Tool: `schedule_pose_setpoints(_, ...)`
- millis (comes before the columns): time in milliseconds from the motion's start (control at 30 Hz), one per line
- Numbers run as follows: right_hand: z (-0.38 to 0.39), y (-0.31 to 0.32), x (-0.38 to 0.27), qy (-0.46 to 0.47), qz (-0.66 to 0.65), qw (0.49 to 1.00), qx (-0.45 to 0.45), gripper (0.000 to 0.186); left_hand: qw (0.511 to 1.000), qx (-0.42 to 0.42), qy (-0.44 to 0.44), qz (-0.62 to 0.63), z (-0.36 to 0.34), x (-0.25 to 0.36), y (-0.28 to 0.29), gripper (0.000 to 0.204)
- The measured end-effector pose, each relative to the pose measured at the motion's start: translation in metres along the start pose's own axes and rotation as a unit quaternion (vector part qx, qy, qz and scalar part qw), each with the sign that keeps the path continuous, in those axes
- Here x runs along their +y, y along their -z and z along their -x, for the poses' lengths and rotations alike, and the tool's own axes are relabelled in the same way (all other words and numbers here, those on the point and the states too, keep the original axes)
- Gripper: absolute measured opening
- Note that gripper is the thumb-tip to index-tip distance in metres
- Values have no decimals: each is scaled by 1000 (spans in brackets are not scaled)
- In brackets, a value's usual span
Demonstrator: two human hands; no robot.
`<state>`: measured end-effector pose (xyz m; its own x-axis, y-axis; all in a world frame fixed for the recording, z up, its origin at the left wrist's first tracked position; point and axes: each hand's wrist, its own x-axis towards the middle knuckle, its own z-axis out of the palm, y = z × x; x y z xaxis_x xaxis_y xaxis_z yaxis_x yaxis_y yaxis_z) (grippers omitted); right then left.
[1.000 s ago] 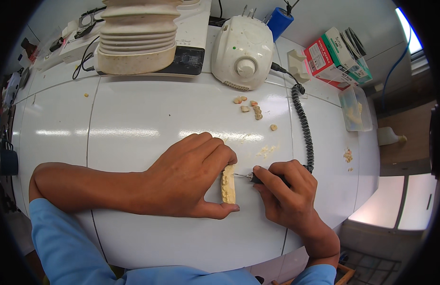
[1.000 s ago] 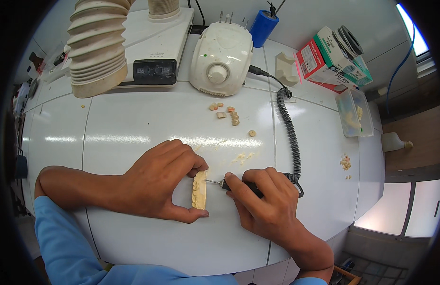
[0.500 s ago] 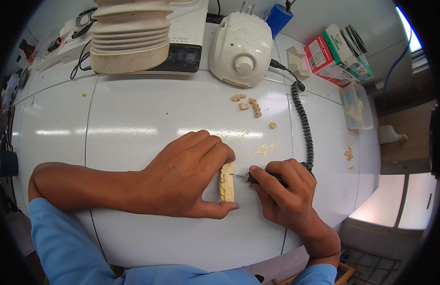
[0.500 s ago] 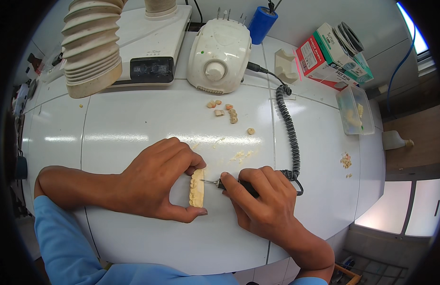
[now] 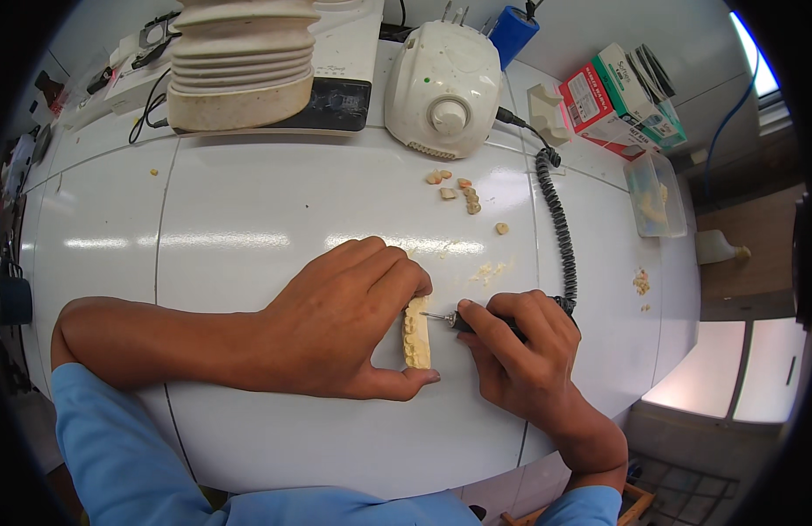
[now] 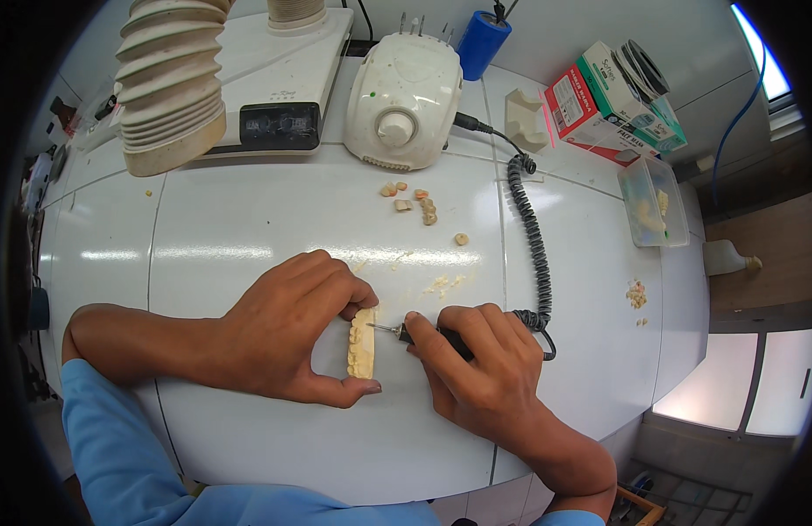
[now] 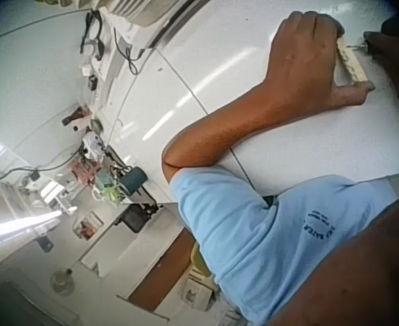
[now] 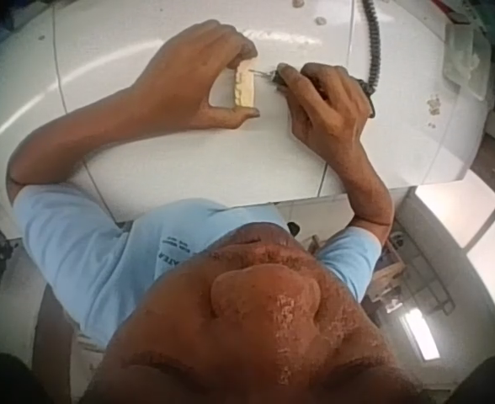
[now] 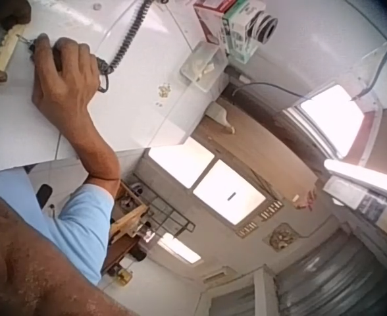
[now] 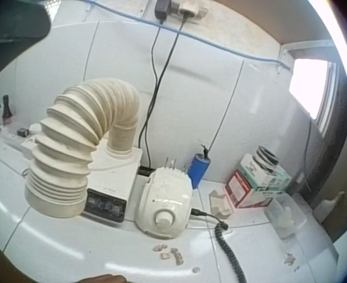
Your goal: Polishing a dental model using a handheld rotary tool.
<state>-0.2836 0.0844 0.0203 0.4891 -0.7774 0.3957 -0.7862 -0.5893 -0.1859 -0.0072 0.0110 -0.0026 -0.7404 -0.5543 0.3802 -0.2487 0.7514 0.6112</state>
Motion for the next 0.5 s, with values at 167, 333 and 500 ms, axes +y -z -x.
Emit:
schedule_pose_setpoints(167,0,0,-1,-2,2,1000,-1,41,1000,5,-2,1,0,0,-1,72)
schedule_pose_setpoints(333,0,0,-2,-3,-3,1000,-5,41,1000,5,-4,3,0,-1,-2,72)
schedule_pose_setpoints(500,0,1,-2,-3,-5,1000,-7,39,1000,0,-3,2,0,-1,-1,72)
